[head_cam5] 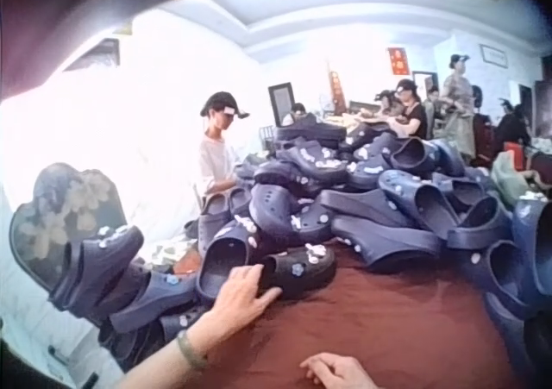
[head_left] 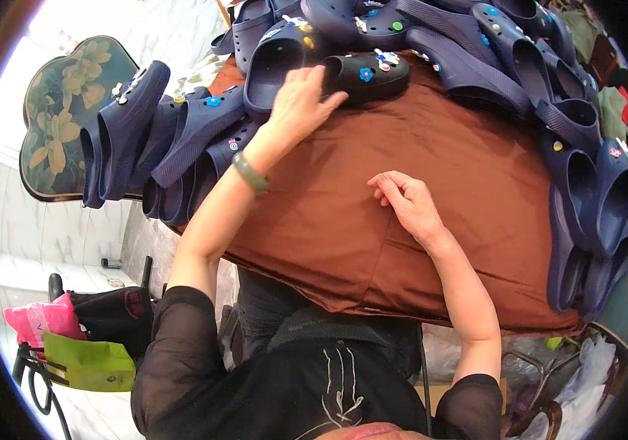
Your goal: Attaching decorative charms and pins to the holes of foam clog shoes.
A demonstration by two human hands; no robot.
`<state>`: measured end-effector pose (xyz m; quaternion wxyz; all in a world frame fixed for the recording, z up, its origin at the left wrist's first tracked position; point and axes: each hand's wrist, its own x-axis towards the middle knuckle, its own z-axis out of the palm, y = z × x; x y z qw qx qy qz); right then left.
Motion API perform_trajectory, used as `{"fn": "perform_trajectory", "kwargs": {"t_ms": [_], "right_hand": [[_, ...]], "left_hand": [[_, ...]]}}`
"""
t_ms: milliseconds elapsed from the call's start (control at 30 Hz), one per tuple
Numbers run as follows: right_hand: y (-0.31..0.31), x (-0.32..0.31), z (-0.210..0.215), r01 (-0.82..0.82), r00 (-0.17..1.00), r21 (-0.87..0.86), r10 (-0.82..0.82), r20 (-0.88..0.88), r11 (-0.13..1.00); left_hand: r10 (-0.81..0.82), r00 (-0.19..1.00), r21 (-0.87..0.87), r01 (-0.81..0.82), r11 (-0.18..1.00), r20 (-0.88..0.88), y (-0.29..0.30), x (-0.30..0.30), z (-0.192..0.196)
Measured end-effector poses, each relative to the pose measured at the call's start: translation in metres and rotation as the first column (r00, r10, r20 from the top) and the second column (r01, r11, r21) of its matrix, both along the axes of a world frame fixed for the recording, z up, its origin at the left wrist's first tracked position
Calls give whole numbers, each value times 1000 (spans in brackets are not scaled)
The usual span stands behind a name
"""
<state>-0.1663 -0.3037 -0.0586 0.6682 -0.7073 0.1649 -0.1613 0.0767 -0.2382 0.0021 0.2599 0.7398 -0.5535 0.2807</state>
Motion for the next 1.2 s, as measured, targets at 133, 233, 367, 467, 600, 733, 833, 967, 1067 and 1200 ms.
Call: {"fn": "perform_trajectory", "kwargs": {"t_ms": [133, 233, 367, 467, 600, 733, 833, 967, 1067, 1200], "right_hand": [[0, 4, 5, 0, 1000, 7, 0, -21, 1000], [-4, 5, 2, 166, 978, 114, -179, 111, 979], [-40, -1, 0, 549, 792, 157, -572, 213, 821], [-48, -5, 26, 421, 814, 373, -526, 247, 827], [-57, -15, 27, 116, 927, 194, -177, 330, 974], [-60, -23, 28, -156, 973, -332, 202, 108, 930], [-40, -15, 31, -289, 954, -194, 299, 26, 937], [-29, -17, 38, -297, 953, -168, 303, 15, 940], [-25, -15, 40, -277, 960, 38, 275, 51, 960], [-14, -9, 37, -157, 984, -299, 174, 30, 941]], "left_hand": [[70, 725, 286, 180, 941, -685, -23, 46, -13], [-196, 525, -71, 250, 966, -828, -22, 29, -9], [-336, 559, -112, 396, 911, -758, 9, -20, -5], [-355, 591, -72, 448, 891, -724, 42, -52, -10], [-423, 741, 30, 511, 859, -522, 86, -78, -5], [-146, 595, 339, 623, 705, -790, 123, -104, 25], [-34, -154, -107, 498, 860, -987, 126, -124, 13], [-213, -774, -424, 78, 902, -596, 125, -130, 11], [-224, -786, -428, 57, 902, -576, 129, -130, 5], [-229, -777, -406, 37, 913, -586, 129, -129, 6]]}}
